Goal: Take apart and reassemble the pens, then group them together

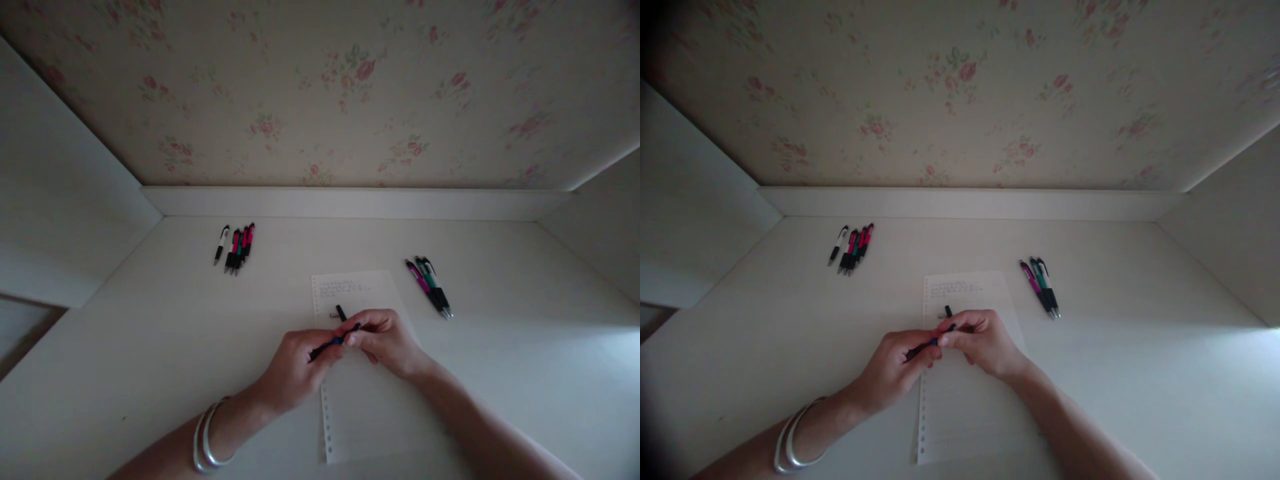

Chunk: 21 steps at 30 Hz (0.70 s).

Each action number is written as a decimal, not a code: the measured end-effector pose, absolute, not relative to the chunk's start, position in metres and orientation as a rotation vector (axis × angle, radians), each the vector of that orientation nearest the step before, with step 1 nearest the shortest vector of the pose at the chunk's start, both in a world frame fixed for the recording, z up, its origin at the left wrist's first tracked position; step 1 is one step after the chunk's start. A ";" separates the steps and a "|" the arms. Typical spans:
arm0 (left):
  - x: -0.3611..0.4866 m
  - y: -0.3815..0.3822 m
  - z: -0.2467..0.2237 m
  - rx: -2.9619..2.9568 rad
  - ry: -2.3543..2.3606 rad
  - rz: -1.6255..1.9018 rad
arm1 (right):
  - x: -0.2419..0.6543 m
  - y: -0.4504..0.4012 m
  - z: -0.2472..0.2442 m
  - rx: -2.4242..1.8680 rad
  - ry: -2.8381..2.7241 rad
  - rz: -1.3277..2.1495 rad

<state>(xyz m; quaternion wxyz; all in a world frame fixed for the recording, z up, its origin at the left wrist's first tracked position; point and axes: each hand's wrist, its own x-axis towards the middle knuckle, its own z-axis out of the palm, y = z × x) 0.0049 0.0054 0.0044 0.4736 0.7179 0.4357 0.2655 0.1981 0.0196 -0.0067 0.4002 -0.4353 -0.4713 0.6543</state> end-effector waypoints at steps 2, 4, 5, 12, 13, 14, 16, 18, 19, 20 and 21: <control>0.005 0.005 0.004 1.735 1.087 0.644 | 0.197 0.019 -0.008 -1.098 -1.217 1.632; 0.006 0.005 0.004 1.656 1.123 0.679 | 0.198 0.019 -0.008 -1.077 -1.233 1.555; 0.006 0.006 0.004 1.585 1.140 0.710 | 0.199 0.019 -0.008 -1.075 -1.247 1.479; 0.006 0.010 0.001 1.204 1.125 0.866 | 0.216 0.025 -0.011 -1.223 -1.887 0.688; 0.006 0.010 0.000 1.193 1.117 0.859 | 0.216 0.026 -0.012 -1.245 -1.987 0.620; 0.006 0.010 -0.001 1.183 1.109 0.849 | 0.216 0.026 -0.013 -1.268 -2.068 0.567; 0.006 0.009 -0.001 1.169 1.098 0.830 | 0.213 0.026 -0.014 -1.305 -2.169 0.494; 0.006 0.009 0.000 1.175 1.094 0.815 | 0.211 0.026 -0.015 -1.317 -2.191 0.476; 0.006 0.009 0.000 1.185 1.095 0.809 | 0.210 0.026 -0.016 -1.316 -2.175 0.485; 0.006 0.009 0.000 1.194 1.098 0.803 | 0.210 0.027 -0.016 -1.315 -2.143 0.501; 0.006 0.009 0.000 1.202 1.101 0.799 | 0.210 0.027 -0.017 -1.316 -2.098 0.526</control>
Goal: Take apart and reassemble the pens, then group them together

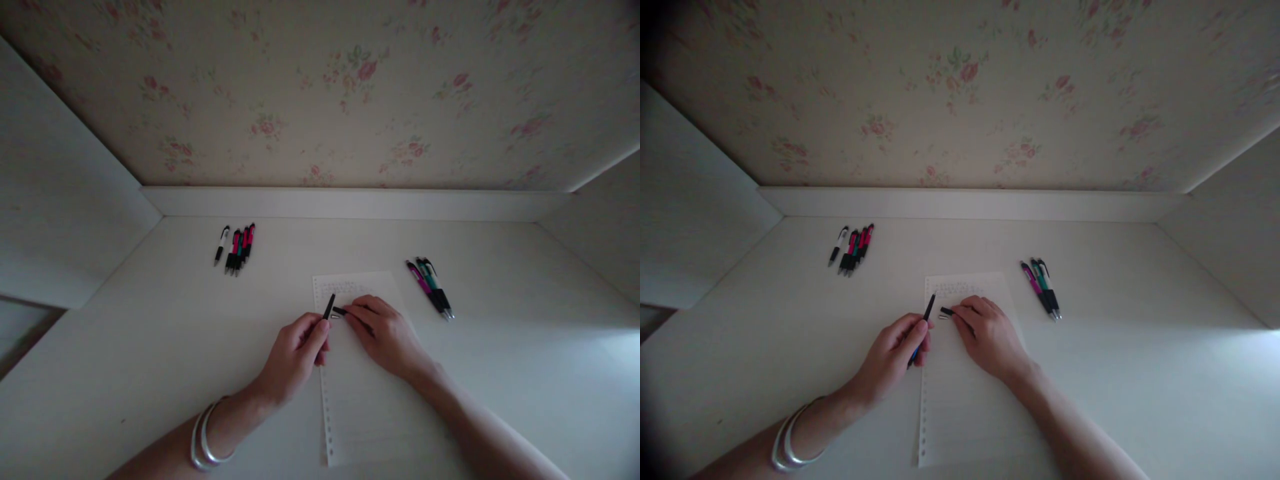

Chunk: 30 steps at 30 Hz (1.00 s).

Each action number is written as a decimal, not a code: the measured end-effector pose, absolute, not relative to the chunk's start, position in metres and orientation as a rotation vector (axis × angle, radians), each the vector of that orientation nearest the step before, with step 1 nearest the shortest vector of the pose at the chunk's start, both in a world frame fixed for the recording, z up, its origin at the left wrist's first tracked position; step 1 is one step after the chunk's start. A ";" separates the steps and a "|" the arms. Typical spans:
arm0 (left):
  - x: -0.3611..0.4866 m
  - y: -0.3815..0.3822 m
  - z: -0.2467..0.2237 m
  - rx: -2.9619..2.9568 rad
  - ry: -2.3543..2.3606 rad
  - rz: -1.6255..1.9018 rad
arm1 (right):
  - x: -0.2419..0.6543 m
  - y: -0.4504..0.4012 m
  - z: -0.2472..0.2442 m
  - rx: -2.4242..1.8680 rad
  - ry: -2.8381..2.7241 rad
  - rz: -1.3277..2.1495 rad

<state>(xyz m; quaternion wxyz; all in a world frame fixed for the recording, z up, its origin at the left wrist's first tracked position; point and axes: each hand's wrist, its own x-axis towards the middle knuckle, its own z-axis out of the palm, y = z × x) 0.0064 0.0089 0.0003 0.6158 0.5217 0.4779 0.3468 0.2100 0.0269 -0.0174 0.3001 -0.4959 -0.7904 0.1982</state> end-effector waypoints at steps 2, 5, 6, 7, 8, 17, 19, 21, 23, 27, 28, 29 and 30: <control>0.006 0.009 0.000 1.217 1.104 0.791 | 0.212 0.028 -0.020 -1.337 -1.966 0.603; 0.007 0.008 0.000 1.286 1.121 0.753 | 0.216 0.031 -0.023 -1.375 -1.672 0.778; 0.007 0.008 0.000 1.328 1.127 0.730 | 0.217 0.032 -0.024 -1.356 -1.576 0.856; 0.007 0.008 0.000 1.373 1.131 0.702 | 0.218 0.032 -0.023 -1.319 -1.489 0.941; 0.007 0.008 0.001 1.413 1.133 0.672 | 0.218 0.033 -0.023 -1.271 -1.409 1.030; 0.008 0.007 0.007 1.490 1.102 0.586 | 0.209 0.032 -0.016 -0.921 -0.887 1.500; 0.008 0.007 0.006 1.495 1.100 0.583 | 0.209 0.033 -0.015 -0.915 -0.872 1.495; 0.008 0.007 0.006 1.505 1.101 0.579 | 0.209 0.034 -0.014 -0.924 -0.875 1.487; 0.008 0.007 0.005 1.515 1.106 0.577 | 0.209 0.034 -0.012 -0.941 -0.879 1.481; 0.008 0.007 0.006 1.515 1.109 0.578 | 0.210 0.034 -0.012 -0.970 -0.859 1.494; 0.008 0.007 0.006 1.516 1.108 0.577 | 0.210 0.033 -0.012 -0.972 -0.852 1.506; 0.008 0.007 0.006 1.516 1.108 0.575 | 0.210 0.033 -0.011 -0.974 -0.846 1.521; 0.008 0.007 0.006 1.516 1.108 0.574 | 0.209 0.033 -0.011 -0.974 -0.840 1.534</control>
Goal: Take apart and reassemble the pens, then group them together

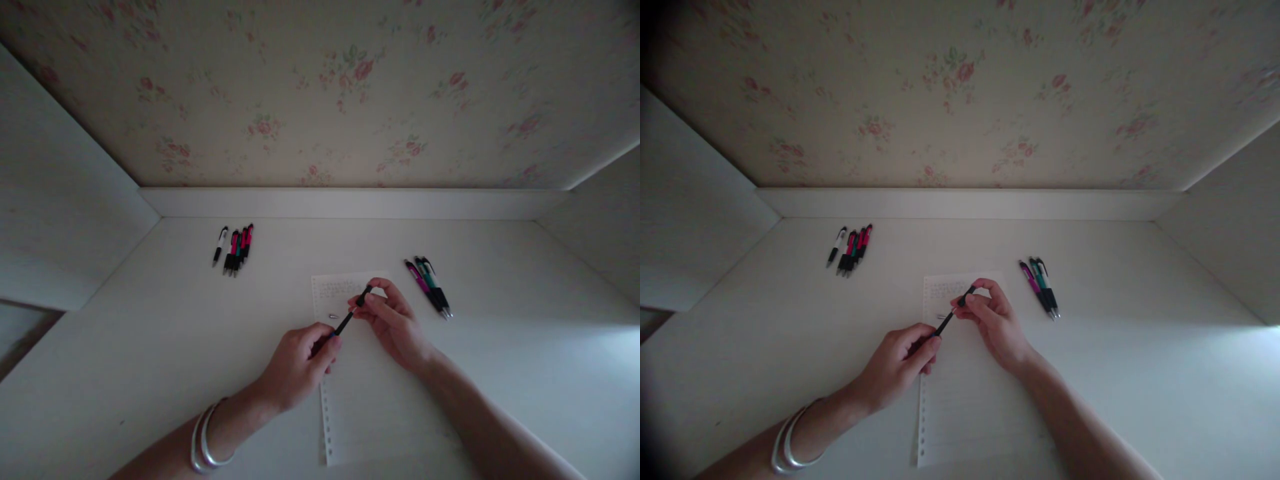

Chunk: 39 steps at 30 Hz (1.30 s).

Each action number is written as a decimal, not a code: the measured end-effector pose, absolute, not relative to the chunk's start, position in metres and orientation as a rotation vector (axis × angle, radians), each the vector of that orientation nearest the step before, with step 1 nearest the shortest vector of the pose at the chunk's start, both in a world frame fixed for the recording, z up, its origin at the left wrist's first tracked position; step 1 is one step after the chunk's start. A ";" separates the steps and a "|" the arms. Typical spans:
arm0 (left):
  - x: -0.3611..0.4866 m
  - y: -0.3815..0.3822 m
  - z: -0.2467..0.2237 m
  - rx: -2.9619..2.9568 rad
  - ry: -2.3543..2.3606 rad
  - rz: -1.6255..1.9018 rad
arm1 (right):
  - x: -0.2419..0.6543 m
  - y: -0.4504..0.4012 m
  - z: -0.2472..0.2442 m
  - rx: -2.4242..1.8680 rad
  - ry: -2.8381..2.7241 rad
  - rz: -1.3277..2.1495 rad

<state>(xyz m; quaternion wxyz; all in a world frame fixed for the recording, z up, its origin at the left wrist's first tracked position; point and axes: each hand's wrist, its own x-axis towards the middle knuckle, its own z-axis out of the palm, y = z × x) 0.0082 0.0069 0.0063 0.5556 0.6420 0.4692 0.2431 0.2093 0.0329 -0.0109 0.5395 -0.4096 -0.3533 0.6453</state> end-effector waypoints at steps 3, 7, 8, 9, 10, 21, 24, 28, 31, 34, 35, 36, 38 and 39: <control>0.009 0.007 0.007 1.508 1.108 0.577 | 0.209 0.032 -0.009 -0.965 -0.837 1.564; 0.009 0.007 0.007 1.512 1.107 0.578 | 0.209 0.030 -0.009 -0.951 -0.886 1.579; 0.009 0.007 0.007 1.515 1.110 0.576 | 0.209 0.030 -0.010 -0.946 -0.901 1.583; 0.009 0.007 0.006 1.518 1.113 0.574 | 0.210 0.029 -0.010 -0.940 -0.916 1.588; 0.009 0.007 0.006 1.519 1.116 0.574 | 0.210 0.029 -0.011 -0.933 -0.933 1.595; 0.008 0.007 -0.001 1.540 1.139 0.574 | 0.207 0.026 -0.012 -0.931 -1.089 1.624; 0.008 0.007 -0.001 1.536 1.119 0.589 | 0.205 0.024 -0.011 -1.000 -1.188 1.634; 0.007 0.006 -0.001 1.474 1.101 0.631 | 0.205 0.022 -0.009 -0.997 -1.271 1.555; 0.007 0.006 -0.001 1.431 1.118 0.669 | 0.206 0.023 -0.010 -1.131 -1.349 1.270; 0.007 0.006 -0.001 1.404 1.128 0.714 | 0.204 0.024 -0.013 -1.289 -1.642 0.900; 0.007 0.006 -0.002 1.400 1.126 0.723 | 0.202 0.024 -0.013 -1.299 -1.765 0.798; 0.007 0.006 -0.002 1.399 1.123 0.727 | 0.199 0.024 -0.014 -1.296 -1.882 0.707; 0.007 0.006 -0.003 1.402 1.116 0.726 | 0.195 0.023 -0.014 -1.291 -2.061 0.565; 0.007 0.006 -0.003 1.405 1.114 0.722 | 0.193 0.023 -0.013 -1.295 -2.118 0.517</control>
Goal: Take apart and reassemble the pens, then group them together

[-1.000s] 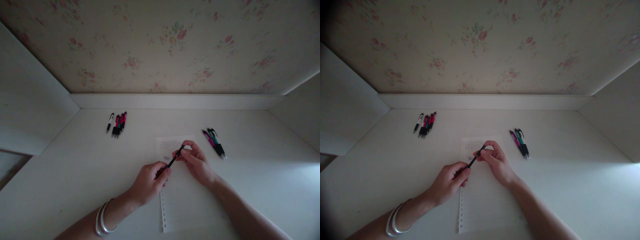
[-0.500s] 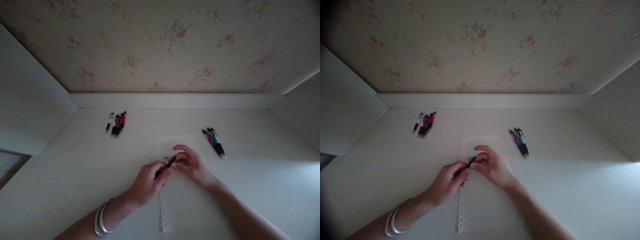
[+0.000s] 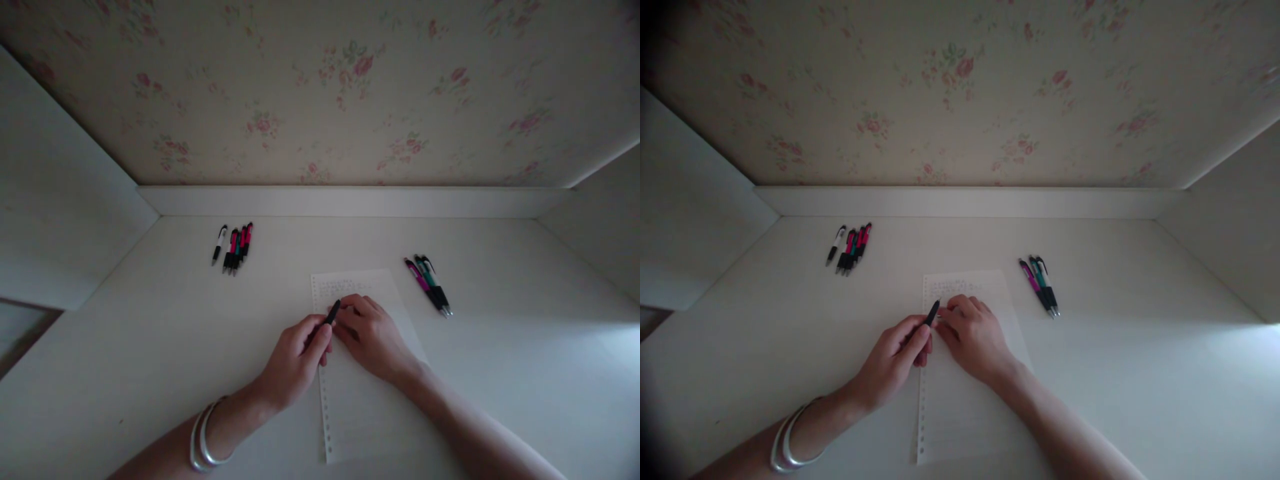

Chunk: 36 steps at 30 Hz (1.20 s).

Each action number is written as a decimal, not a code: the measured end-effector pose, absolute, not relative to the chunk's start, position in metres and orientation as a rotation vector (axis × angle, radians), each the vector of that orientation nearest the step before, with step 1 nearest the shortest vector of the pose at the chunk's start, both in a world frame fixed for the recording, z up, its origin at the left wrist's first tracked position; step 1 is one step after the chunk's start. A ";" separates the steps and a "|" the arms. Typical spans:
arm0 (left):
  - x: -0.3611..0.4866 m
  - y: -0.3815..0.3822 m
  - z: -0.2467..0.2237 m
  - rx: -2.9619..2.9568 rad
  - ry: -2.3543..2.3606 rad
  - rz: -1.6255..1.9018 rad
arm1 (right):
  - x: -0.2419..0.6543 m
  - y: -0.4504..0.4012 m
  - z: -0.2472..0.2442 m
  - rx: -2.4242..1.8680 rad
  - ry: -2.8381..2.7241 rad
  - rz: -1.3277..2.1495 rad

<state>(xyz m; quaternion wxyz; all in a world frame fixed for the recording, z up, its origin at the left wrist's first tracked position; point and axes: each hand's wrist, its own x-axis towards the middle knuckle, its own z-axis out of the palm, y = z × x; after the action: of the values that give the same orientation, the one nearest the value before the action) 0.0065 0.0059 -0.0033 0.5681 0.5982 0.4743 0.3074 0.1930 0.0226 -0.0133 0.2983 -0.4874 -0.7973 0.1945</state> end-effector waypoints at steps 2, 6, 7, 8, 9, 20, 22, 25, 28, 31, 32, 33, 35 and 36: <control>0.006 0.006 -0.004 1.410 1.115 0.714 | 0.191 0.023 -0.012 -1.283 -2.140 0.503; 0.007 0.006 -0.002 1.417 1.127 0.693 | 0.197 0.028 -0.012 -1.229 -1.859 0.801; 0.007 0.006 -0.002 1.419 1.128 0.688 | 0.200 0.030 -0.012 -1.248 -1.742 0.901; 0.007 0.006 -0.001 1.422 1.127 0.683 | 0.204 0.032 -0.013 -1.271 -1.623 0.993; 0.007 0.006 -0.001 1.427 1.124 0.676 | 0.208 0.034 -0.014 -1.281 -1.499 1.067; 0.006 0.009 0.005 1.612 1.170 0.606 | 0.221 0.040 -0.019 -0.987 -1.038 1.480; 0.006 0.009 0.006 1.620 1.172 0.598 | 0.220 0.040 -0.019 -0.950 -0.977 1.525; 0.007 0.009 0.006 1.627 1.178 0.592 | 0.220 0.041 -0.019 -0.952 -0.961 1.535; 0.006 0.009 0.006 1.623 1.181 0.583 | 0.220 0.041 -0.018 -0.953 -1.005 1.548; 0.006 0.009 0.007 1.633 1.173 0.582 | 0.220 0.040 -0.017 -0.956 -1.068 1.549; 0.006 0.009 0.007 1.639 1.171 0.584 | 0.220 0.039 -0.017 -0.956 -1.088 1.546; 0.006 0.009 0.007 1.645 1.168 0.586 | 0.220 0.039 -0.017 -0.955 -1.107 1.541; 0.006 0.009 0.008 1.648 1.161 0.584 | 0.221 0.038 -0.016 -0.946 -1.142 1.532; 0.007 0.009 0.008 1.646 1.156 0.582 | 0.221 0.037 -0.016 -0.941 -1.156 1.527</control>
<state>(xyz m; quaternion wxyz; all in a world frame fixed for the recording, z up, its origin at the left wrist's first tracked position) 0.0066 0.0091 0.0078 0.5004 0.6806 0.4781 0.2405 0.2209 0.0375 -0.0156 0.4829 -0.3861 -0.4744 0.6266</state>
